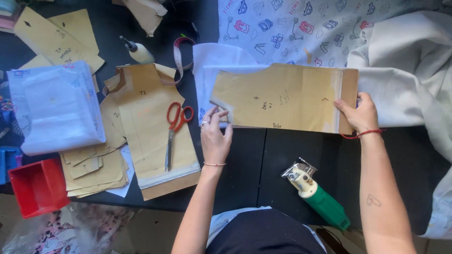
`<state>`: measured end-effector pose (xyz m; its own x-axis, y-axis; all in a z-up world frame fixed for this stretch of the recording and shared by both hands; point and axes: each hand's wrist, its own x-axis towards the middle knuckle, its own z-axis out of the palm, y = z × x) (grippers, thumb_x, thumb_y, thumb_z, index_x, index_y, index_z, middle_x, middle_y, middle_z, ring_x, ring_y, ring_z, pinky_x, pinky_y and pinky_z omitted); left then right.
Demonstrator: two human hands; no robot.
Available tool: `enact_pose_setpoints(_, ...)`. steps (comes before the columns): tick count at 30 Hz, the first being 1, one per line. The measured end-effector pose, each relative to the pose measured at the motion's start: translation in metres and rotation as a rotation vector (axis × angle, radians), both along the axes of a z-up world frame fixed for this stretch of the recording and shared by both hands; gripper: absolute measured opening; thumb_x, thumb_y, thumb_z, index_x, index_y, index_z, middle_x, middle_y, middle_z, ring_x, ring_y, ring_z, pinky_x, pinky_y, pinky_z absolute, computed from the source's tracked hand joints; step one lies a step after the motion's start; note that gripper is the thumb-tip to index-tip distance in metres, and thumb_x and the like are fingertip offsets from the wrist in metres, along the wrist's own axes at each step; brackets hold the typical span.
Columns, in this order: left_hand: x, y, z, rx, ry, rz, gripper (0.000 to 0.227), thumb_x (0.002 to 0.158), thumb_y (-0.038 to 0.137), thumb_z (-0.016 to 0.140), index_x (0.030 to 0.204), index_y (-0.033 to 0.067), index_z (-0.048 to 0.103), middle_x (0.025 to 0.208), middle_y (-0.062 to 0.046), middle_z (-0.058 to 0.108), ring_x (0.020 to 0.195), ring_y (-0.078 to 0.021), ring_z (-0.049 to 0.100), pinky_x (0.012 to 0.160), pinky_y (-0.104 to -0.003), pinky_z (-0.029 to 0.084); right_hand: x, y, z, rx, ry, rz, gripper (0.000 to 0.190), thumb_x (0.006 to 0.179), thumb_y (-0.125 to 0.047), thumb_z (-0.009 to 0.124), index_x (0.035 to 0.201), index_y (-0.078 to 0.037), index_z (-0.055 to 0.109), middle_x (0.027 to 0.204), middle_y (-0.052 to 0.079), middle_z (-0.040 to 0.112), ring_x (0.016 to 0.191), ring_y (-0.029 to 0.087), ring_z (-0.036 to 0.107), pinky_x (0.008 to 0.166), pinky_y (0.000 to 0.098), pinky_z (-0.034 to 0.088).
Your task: The person uses an electric fabric cutter to cut a piece of white fabric on a table. They then use scissors to trim the edges of the cut fabric. Finally, they place a paper pattern on the fabric and trace its outline with a pen.
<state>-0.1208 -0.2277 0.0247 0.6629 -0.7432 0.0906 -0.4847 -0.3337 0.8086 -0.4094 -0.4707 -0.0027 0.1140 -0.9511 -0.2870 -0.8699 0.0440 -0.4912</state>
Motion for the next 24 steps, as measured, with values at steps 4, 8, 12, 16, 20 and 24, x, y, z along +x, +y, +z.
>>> enact_pose_setpoints(4,0.011,-0.012,-0.007,0.036,-0.029,0.088,0.030,0.072,0.009,0.059,0.101,0.0060,0.056,0.107,-0.013,0.052,0.102,-0.0257,0.049,0.086,-0.036,0.036,-0.014,0.008,-0.006,-0.138,-0.026,-0.016,0.045,0.074,-0.031,0.073,0.104,-0.007,0.049,0.082,0.010,0.062,0.073,0.018,0.058,0.062,0.0310,0.041)
enact_pose_setpoints(8,0.013,-0.024,0.007,0.373,0.286,0.154,0.024,0.074,0.025,0.057,0.095,0.0151,0.051,0.094,0.003,0.061,0.071,-0.0129,0.061,0.065,-0.032,0.044,-0.009,0.006,-0.010,-0.268,-0.099,0.039,0.043,0.078,-0.019,0.070,0.111,-0.003,0.050,0.071,0.005,0.057,0.063,0.016,0.049,0.061,0.0291,0.039)
enact_pose_setpoints(12,0.007,-0.024,0.012,0.475,0.503,0.180,0.023,0.075,0.027,0.059,0.091,0.0146,0.048,0.079,-0.001,0.064,0.067,-0.0143,0.062,0.063,-0.028,0.044,-0.003,0.000,-0.008,-0.101,-0.121,-0.011,0.041,0.077,-0.023,0.070,0.108,-0.004,0.051,0.080,0.009,0.062,0.073,0.016,0.058,0.064,0.0287,0.043)
enact_pose_setpoints(16,0.005,-0.018,0.003,0.503,0.479,0.215,0.025,0.073,0.029,0.062,0.088,0.0144,0.048,0.081,0.002,0.063,0.065,-0.0127,0.059,0.063,-0.027,0.044,-0.012,0.004,-0.014,-0.009,-0.133,-0.138,0.038,0.076,-0.028,0.073,0.099,-0.006,0.052,0.073,0.004,0.059,0.065,0.008,0.051,0.057,0.0238,0.041)
enact_pose_setpoints(20,0.009,-0.012,0.004,0.518,0.229,0.131,0.041,0.066,0.034,0.068,0.095,0.0125,0.048,0.087,-0.003,0.056,0.075,-0.0192,0.057,0.064,-0.035,0.043,-0.012,0.014,-0.014,-0.021,-0.268,-0.150,0.035,0.077,-0.019,0.071,0.105,-0.007,0.053,0.077,-0.002,0.053,0.069,0.004,0.047,0.065,0.0181,0.040)
enact_pose_setpoints(24,0.010,-0.012,0.008,0.435,-0.067,-0.079,0.095,0.043,0.034,0.087,0.119,0.0103,0.035,0.099,-0.016,0.047,0.087,-0.0312,0.049,0.070,-0.038,0.043,-0.012,0.014,-0.021,-0.025,-0.427,-0.215,0.028,0.077,-0.009,0.071,0.100,-0.005,0.055,0.075,-0.002,0.051,0.071,0.001,0.049,0.069,0.0138,0.047)
